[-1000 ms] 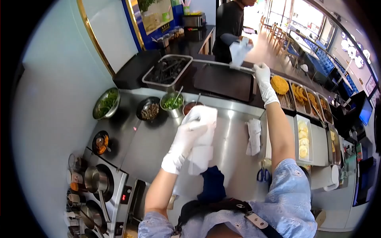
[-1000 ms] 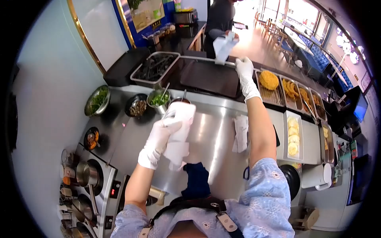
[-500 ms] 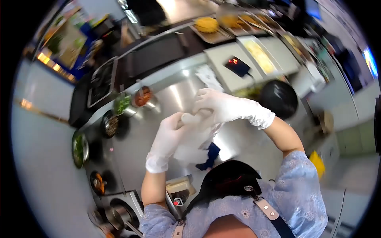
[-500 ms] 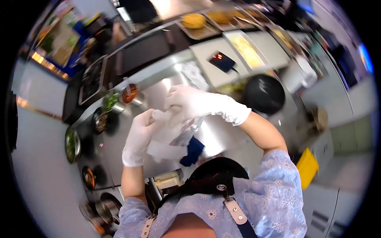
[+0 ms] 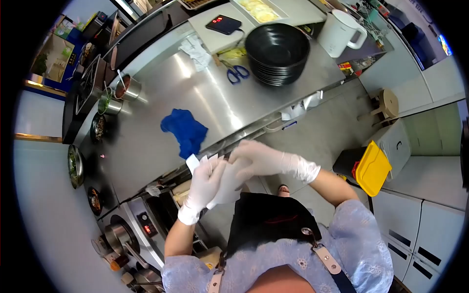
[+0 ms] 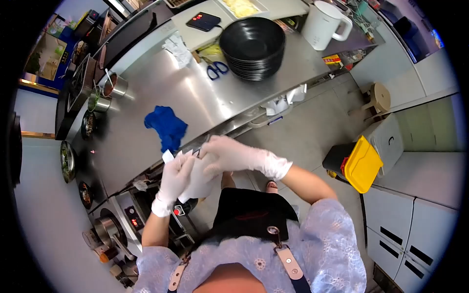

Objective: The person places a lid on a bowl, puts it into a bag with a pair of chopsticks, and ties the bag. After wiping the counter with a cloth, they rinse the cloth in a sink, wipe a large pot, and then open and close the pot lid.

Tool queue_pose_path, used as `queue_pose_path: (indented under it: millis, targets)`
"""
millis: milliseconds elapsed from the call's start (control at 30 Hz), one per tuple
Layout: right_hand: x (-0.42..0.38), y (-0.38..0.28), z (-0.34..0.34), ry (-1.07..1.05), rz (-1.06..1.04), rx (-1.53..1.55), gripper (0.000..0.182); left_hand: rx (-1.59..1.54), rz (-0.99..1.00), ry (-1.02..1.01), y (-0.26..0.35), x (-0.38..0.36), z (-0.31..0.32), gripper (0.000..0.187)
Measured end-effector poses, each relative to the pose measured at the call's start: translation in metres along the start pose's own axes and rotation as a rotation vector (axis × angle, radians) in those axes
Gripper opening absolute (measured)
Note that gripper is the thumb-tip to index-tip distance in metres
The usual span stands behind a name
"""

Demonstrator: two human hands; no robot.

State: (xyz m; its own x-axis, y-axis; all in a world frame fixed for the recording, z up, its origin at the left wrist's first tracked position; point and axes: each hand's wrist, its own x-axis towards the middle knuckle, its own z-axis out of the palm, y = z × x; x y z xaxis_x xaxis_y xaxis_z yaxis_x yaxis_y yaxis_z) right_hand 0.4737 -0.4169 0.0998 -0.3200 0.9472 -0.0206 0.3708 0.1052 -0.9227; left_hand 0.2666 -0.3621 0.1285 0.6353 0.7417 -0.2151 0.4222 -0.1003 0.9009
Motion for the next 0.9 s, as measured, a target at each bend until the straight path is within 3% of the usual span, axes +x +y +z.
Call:
queue_pose_path:
  millis: [67,100,133,167,200,233,300,367,400,533,667,733,900]
  targets:
    - [-0.049,0.033,0.02,0.098,-0.081,0.06,0.04,0.076,0.072,0.058,-0.025,-0.023,0.044,0.02]
    - [-0.073,0.05,0.03,0.18,-0.08,0.12,0.038,0.102,0.211,0.088,-0.054,-0.028,0.066,0.019]
    - [-0.095,0.068,0.035,0.182,-0.08,0.127,0.038,0.049,0.021,0.031,-0.053,-0.035,0.079,0.019]
    - [-0.116,0.088,0.038,0.279,0.077,0.139,0.037,-0.005,-0.166,-0.026,-0.052,-0.039,0.091,0.019]
    - [-0.135,0.11,0.042,0.376,0.233,0.153,0.035,0.252,0.097,-0.021,-0.068,-0.038,0.1,0.018]
    - [-0.147,0.135,0.047,0.442,0.442,0.376,0.031,0.262,0.1,-0.023,-0.082,-0.037,0.112,0.018]
    - [-0.161,0.184,0.043,0.539,0.532,0.327,0.025,-0.058,-0.099,0.044,-0.106,-0.031,0.13,0.017]
    - [-0.16,0.227,0.036,0.612,0.622,0.378,0.025,-0.11,-0.113,0.047,-0.13,-0.015,0.141,0.016]
    - [-0.154,0.251,0.031,0.625,0.617,0.38,0.025,-0.151,-0.115,0.071,-0.148,-0.002,0.145,0.016]
    - [-0.113,0.336,0.011,0.957,0.214,-0.013,0.032,-0.272,-0.146,0.037,-0.184,0.038,0.158,0.012]
    - [-0.061,0.373,-0.04,1.2,-0.08,-0.205,0.036,-0.369,-0.109,-0.028,-0.224,0.08,0.167,0.012]
    - [-0.045,0.384,-0.064,1.111,-0.055,-0.041,0.04,-0.41,-0.073,-0.033,-0.234,0.1,0.172,0.013]
    - [-0.02,0.41,-0.095,0.877,-0.018,0.155,0.053,-0.097,0.085,0.058,-0.247,0.148,0.186,0.013]
